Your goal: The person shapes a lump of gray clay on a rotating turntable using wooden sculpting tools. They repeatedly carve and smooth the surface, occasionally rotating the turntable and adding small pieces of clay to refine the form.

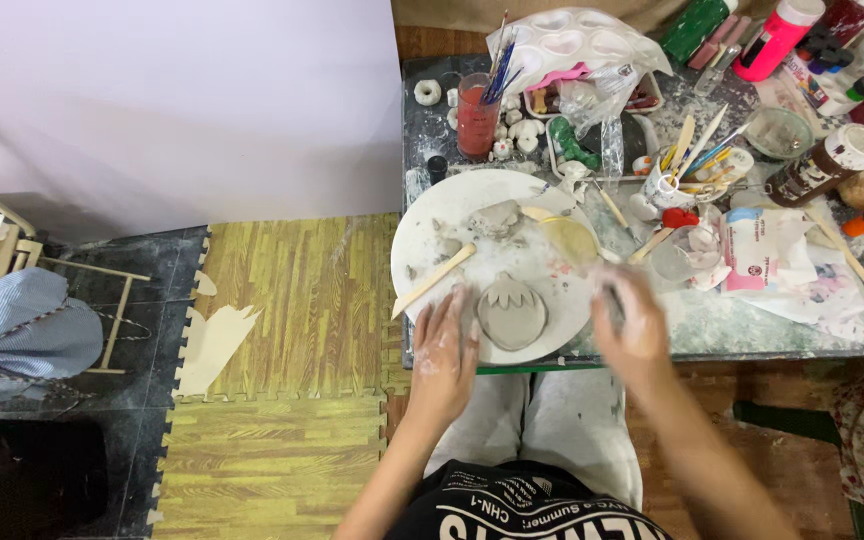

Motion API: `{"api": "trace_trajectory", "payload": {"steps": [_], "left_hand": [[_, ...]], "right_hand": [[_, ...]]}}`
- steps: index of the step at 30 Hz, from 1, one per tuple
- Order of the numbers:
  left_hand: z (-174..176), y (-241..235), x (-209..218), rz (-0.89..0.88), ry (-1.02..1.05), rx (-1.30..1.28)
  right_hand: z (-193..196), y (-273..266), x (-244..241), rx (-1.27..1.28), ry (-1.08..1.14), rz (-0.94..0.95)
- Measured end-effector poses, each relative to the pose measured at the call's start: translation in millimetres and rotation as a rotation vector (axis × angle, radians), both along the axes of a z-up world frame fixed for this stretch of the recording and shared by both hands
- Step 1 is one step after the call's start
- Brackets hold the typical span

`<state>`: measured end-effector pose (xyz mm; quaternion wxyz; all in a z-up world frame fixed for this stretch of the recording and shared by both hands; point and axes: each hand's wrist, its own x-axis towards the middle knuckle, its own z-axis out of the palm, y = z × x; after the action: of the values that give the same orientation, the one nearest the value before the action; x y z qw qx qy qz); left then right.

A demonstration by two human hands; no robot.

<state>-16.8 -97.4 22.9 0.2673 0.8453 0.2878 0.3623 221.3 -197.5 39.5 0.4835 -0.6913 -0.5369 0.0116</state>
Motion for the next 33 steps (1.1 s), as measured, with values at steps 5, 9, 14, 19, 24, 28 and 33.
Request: {"api": "trace_trajectory", "payload": {"steps": [5, 9, 14, 19, 24, 28, 33], "left_hand": [[-4.4, -10.2, -4.4, -0.076, 0.043, -0.054], [-5.7, -11.3, -3.3, -0.102, 0.019, -0.088], [-4.3, -13.0, -1.9, -0.087, 0.054, -0.093], [-6.2, -12.5, -1.9, -0.115, 0.022, -0.091], [-9.7, -11.1, -3.2, -0.104, -0.006, -0.119], [-7.2, -7.5, -3.8, -0.093, 0.043, -0.071], [-0.2, -2.2, -2.0, -0.124, 0.002, -0.136]], "right_hand": [[-28.9, -26.9, -49.9, 0.013, 0.076, 0.142], [-31.3, -25.1, -64.8, -0.019, 0.043, 0.124], [-32.2, -21.5, -68.1, -0.014, 0.025, 0.067], [-34.1, -17.9, -65.7, 0.020, 0.003, 0.129], [-28.7, -16.4, -67.1, -0.004, 0.016, 0.083], [-26.0, -9.5, -61.2, -0.055, -0.084, 0.048], [-26.4, -1.9, -50.8, -0.089, -0.023, 0.091]]}}
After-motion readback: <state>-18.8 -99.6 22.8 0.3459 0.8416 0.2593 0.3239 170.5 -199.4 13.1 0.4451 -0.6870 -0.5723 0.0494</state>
